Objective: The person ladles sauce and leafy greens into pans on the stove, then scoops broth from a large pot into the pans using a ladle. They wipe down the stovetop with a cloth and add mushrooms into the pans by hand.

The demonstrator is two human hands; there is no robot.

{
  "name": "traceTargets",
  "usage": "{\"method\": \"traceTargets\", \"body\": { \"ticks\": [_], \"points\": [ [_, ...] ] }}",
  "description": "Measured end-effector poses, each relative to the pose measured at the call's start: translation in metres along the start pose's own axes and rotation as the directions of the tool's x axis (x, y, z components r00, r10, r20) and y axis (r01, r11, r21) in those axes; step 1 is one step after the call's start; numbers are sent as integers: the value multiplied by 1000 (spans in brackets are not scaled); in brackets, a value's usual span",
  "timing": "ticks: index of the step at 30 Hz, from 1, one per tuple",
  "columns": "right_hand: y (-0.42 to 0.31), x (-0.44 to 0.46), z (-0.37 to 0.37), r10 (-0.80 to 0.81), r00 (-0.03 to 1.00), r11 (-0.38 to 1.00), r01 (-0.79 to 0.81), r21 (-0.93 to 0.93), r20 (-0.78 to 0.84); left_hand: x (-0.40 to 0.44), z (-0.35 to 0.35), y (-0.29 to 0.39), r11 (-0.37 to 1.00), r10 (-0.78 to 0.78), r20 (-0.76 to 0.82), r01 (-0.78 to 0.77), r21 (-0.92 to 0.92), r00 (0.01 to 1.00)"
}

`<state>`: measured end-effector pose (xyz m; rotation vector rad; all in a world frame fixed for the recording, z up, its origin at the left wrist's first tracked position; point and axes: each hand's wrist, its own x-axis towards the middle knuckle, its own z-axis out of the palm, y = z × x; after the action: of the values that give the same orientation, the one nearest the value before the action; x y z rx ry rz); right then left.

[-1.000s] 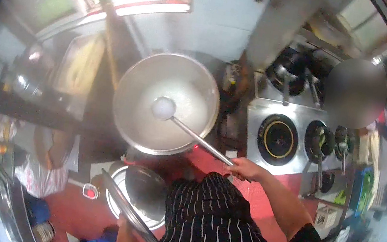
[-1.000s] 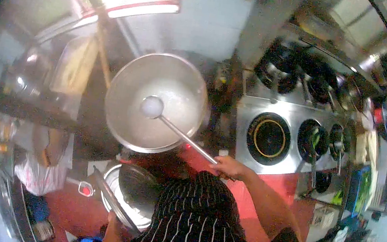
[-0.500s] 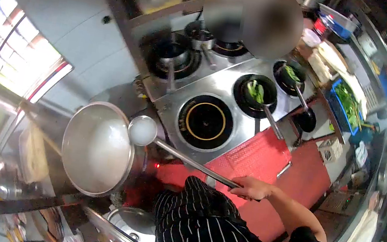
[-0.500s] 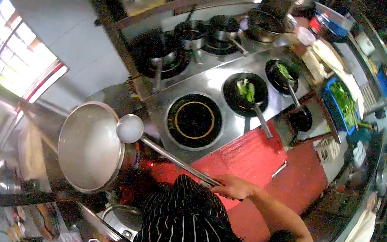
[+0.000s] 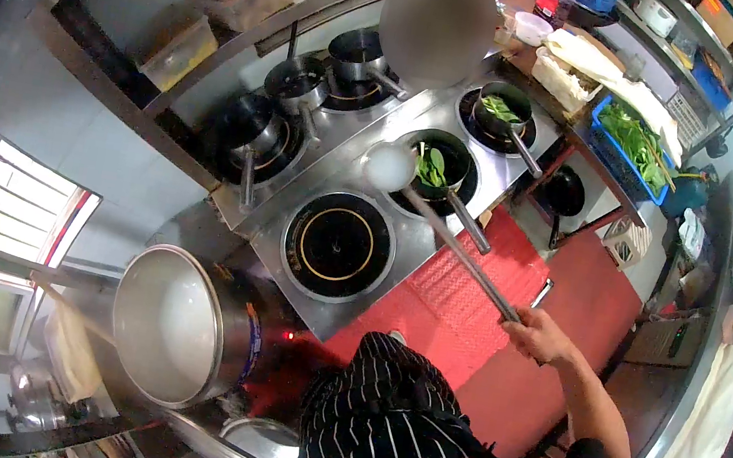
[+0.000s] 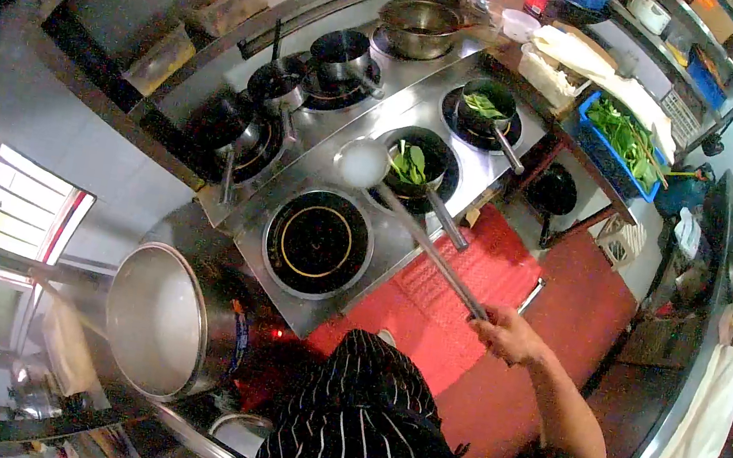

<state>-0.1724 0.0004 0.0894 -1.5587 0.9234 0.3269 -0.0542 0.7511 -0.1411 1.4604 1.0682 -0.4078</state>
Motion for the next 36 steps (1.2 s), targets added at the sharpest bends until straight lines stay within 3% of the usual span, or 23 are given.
{"method": "traceTargets", "body": {
  "ticks": [2, 5, 6, 8, 9, 10, 12, 18, 22, 25, 28, 30, 31, 33, 34, 36],
  "points": [
    [-19, -1, -5, 19, 998, 1000, -18, 20, -62, -1, 4, 2, 1000, 7, 9, -7, 5, 1000],
    [-18, 11, -14, -110, 962, 974, 54, -220, -251, 1, 6, 3, 1000, 13, 22, -13, 7, 1000],
    [-21, 15, -16, -114, 961, 973, 57, -222, -253, 2, 6, 2, 1000, 14, 23, -14, 4, 1000],
    [-26, 23, -19, -118, 936, 943, 0, -334, -333, 5, 4, 2, 1000, 17, 23, -17, -1, 1000],
    [-7, 38, -25, -283, 899, 895, 121, -430, -336, 4, 5, 3, 1000, 19, 25, -18, -3, 1000],
    [-5, 43, -26, -284, 898, 893, 121, -434, -335, 6, 3, 3, 1000, 18, 27, -17, -7, 999],
    [-3, 51, -28, -222, 870, 842, -56, -536, -440, 11, -2, 2, 1000, 14, 27, -14, -11, 1000],
    [-2, 46, -21, -425, 766, 706, -53, -706, -482, 31, -19, 7, 999, 9, 26, -8, -39, 1000],
    [-6, 36, -13, -365, 766, 688, -161, -708, -529, 44, -33, 12, 998, -2, 27, 4, -66, 1000],
    [12, 44, -10, -470, 704, 653, -128, -746, -532, 55, -46, 15, 996, -10, 31, 13, -93, 999],
    [20, 45, 1, -491, 660, 690, -104, -716, -569, 68, -60, 17, 993, -22, 37, 26, -118, 999],
    [0, 32, 17, -323, 733, 842, -65, -535, -598, 77, -71, 24, 985, -28, 61, 38, -170, 998],
    [-5, 27, 21, -328, 737, 836, -64, -545, -590, 78, -74, 17, 988, -32, 33, 37, -152, 999],
    [-20, 19, 33, -383, 793, 914, 250, -320, -473, 80, -77, 13, 985, -42, -14, 40, -166, 999],
    [-34, 13, 40, -389, 800, 909, 256, -328, -456, 84, -81, 11, 982, -46, -27, 40, -182, 999],
    [-87, -8, 66, -235, 945, 967, 203, -154, -228, 86, -85, 9, 974, -51, -55, 38, -222, 997]
  ]
}}
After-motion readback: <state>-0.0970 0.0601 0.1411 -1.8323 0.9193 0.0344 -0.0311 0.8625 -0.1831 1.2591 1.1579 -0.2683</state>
